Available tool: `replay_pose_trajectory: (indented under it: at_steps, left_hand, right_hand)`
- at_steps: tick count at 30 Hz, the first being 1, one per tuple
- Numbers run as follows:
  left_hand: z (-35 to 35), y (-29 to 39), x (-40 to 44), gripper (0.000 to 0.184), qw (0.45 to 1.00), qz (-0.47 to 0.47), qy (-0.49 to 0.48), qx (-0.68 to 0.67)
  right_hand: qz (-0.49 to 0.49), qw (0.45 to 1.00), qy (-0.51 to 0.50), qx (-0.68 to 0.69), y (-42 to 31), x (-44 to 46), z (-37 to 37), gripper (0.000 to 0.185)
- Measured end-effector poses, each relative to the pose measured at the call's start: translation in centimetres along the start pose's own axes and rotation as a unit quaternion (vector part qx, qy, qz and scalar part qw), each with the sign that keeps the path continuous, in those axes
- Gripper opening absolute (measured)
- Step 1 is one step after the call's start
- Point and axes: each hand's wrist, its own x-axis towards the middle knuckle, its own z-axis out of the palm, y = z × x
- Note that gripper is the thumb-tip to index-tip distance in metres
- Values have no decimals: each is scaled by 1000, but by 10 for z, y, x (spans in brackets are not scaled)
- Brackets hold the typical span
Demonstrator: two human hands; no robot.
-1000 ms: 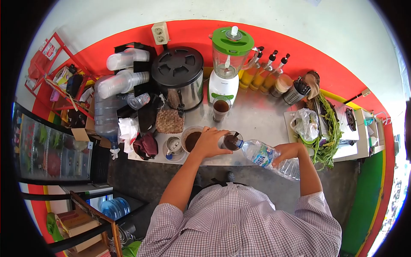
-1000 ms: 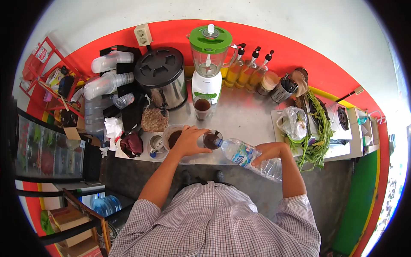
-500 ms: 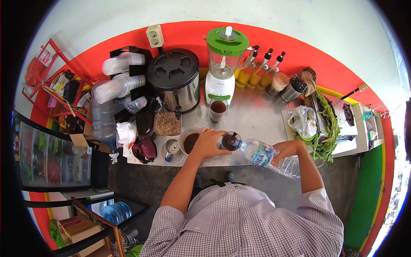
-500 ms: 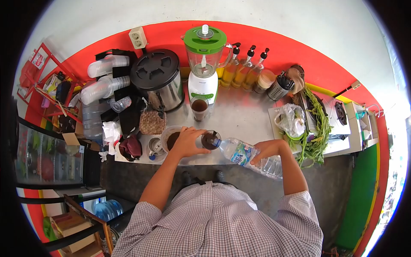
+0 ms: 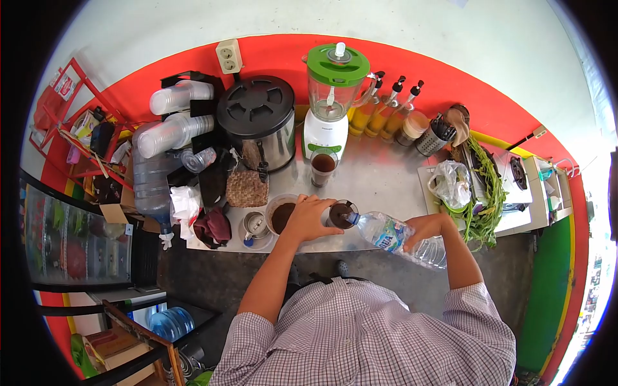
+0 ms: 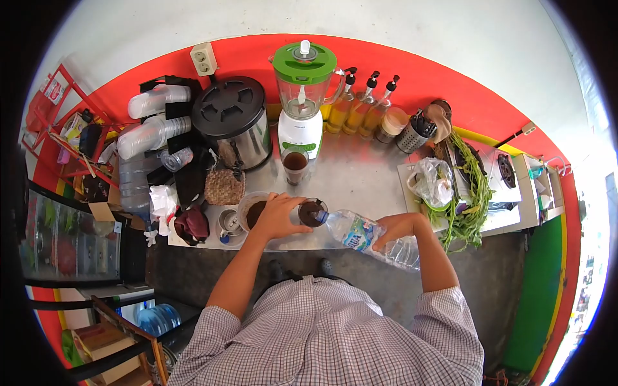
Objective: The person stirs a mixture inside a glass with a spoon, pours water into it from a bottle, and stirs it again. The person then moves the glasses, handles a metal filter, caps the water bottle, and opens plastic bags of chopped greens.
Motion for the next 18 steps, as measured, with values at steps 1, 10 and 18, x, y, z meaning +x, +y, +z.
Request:
replay_pose_trajectory:
  at_steps: [1,10,18]
  left_hand:
    - [0,0,0,89,1000,0,2,0]
    - [3,-1,0,89,1000,1,4,5]
    - [6,-5,0,89,1000,8,15,10]
  right_hand:
    - [-21,1000,2,8,6,5,2,84]
    - [-108,993,45,-32,23,30,23,96]
    - [-193,965,165,62,20,43,39,97]
